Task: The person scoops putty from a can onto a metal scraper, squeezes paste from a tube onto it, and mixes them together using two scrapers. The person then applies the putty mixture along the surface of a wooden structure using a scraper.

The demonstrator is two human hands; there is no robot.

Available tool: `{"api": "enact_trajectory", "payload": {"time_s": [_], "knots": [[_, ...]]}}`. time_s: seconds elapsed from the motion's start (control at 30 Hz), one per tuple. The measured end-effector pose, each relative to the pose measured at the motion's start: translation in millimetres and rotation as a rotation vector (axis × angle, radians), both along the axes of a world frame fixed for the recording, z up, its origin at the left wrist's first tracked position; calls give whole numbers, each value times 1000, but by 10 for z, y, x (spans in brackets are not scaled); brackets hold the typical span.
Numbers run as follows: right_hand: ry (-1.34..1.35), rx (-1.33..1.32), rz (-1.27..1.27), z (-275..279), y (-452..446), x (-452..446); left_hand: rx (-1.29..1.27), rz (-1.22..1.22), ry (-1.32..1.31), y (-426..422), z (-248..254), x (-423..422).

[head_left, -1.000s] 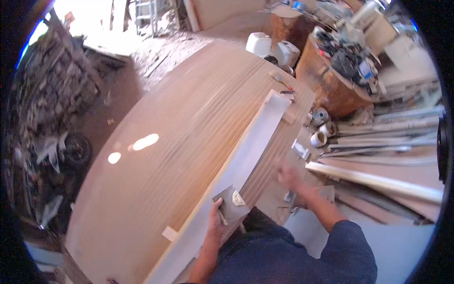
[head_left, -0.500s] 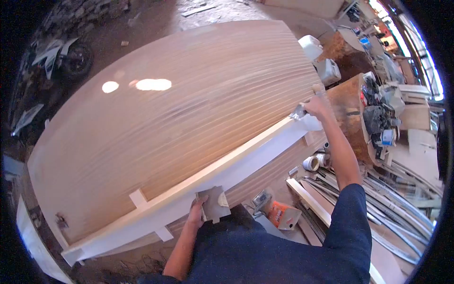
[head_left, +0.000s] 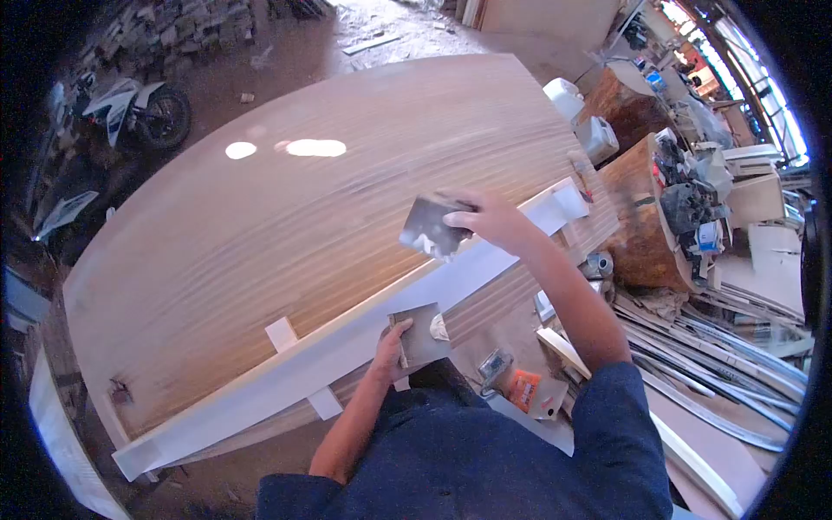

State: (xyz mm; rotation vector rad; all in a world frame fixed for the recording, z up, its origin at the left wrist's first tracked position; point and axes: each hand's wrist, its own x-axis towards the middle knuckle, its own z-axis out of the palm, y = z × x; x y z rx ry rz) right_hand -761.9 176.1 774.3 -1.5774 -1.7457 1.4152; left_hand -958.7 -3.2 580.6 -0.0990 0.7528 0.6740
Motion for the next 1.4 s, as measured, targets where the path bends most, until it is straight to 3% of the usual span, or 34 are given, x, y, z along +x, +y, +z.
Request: {"api": "enact_trajectory", "payload": {"time_s": [0.07, 0.2, 0.27, 0.37, 0.47, 0.57, 0.63, 0.77, 0.83, 0.9, 1.1, 1.2, 1.4], "knots": [[28, 423, -79, 342, -402, -9, 23, 38, -77, 39, 183, 8], [-291, 543, -166, 494, -1402, 53, 43, 120, -118, 202, 701, 96], [-178, 698, -98, -105, -1762, 176, 104, 110, -137, 281, 703, 199], [-292, 802, -184, -345, -2101, 37, 156, 119, -168, 338, 1020, 301], [-375, 619, -40, -753, -2311, 423, 116, 56, -126, 373, 889, 239], [-395, 266, -316, -1126, -2257, 932, 176, -36, 30, 317, 770, 125], [-698, 415, -448, -1119, -1927, 1299, 193, -106, 103, 254, 543, 20], [-693, 669, -636, -1207, -851, 2119, 135, -263, 322, 146, 94, -181], [-850, 635, -733, -1461, -328, 2473, 89, -258, 370, 139, -107, -180], [-948, 420, -661, -1427, 24, 2617, 33, -222, 383, 104, -276, -199], [-959, 624, -511, -1466, 55, 2229, 9, -269, 330, 147, -186, -223], [-947, 486, -497, -1285, -132, 1762, 36, -285, 333, 159, -270, -250], [-973, 529, -469, -1483, -344, 1246, 10, -364, 341, 206, -132, -223]]}}
